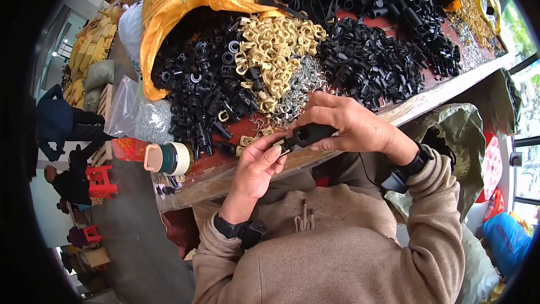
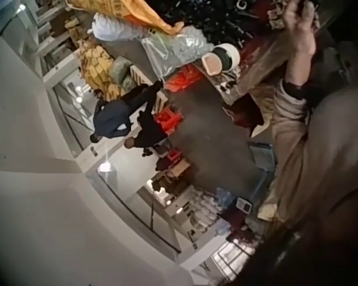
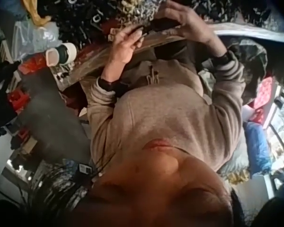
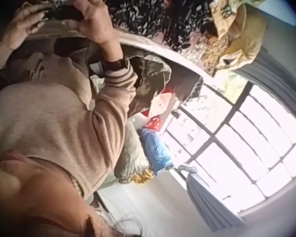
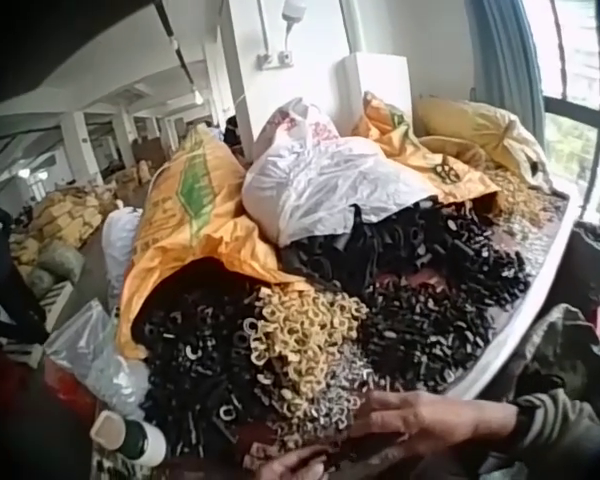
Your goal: The person assembles components by hand by inserting a small metal clip into a black plastic housing and then snapping a beige plastic piece into the assembly. The person repeats this process and places the completed units into a large green bag.
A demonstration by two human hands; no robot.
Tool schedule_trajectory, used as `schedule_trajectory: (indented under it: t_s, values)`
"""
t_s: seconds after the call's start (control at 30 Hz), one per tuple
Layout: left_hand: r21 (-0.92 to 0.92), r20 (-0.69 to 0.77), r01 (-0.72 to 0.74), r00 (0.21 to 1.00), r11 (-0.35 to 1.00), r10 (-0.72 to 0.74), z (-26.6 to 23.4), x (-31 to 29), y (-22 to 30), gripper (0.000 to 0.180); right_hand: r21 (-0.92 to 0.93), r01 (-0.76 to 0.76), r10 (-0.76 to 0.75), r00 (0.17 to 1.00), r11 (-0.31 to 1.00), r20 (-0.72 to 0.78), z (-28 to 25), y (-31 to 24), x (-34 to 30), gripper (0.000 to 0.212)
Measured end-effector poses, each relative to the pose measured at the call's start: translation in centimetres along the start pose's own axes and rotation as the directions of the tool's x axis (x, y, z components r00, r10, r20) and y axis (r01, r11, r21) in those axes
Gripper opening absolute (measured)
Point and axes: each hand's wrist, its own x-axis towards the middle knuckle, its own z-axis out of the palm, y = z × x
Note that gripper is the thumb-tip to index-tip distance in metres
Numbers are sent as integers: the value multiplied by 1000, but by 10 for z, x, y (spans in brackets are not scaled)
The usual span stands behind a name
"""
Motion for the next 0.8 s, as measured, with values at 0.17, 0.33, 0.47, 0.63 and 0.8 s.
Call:
schedule_trajectory:
  t_s: [0.17,0.33,0.47,0.63,0.8]
  values:
    - [134,53,-15,999,991,8,0,0,3,30,1,14,-14,1000,1000,17,9,11,-2,40]
    - [175,-1,-56,998,983,57,-9,9,6,28,-93,3,-3,1000,996,-7,3,23,-2,41]
    - [143,-34,-69,997,987,75,-13,11,13,26,-191,-17,-3,995,982,-101,-6,30,-1,42]
    - [162,4,3,1000,987,-3,-9,12,6,26,-31,7,-8,1000,999,-26,33,22,-5,44]
    - [308,13,4,1000,951,-9,-8,6,5,26,3,-19,19,999,1000,-37,36,17,-9,44]
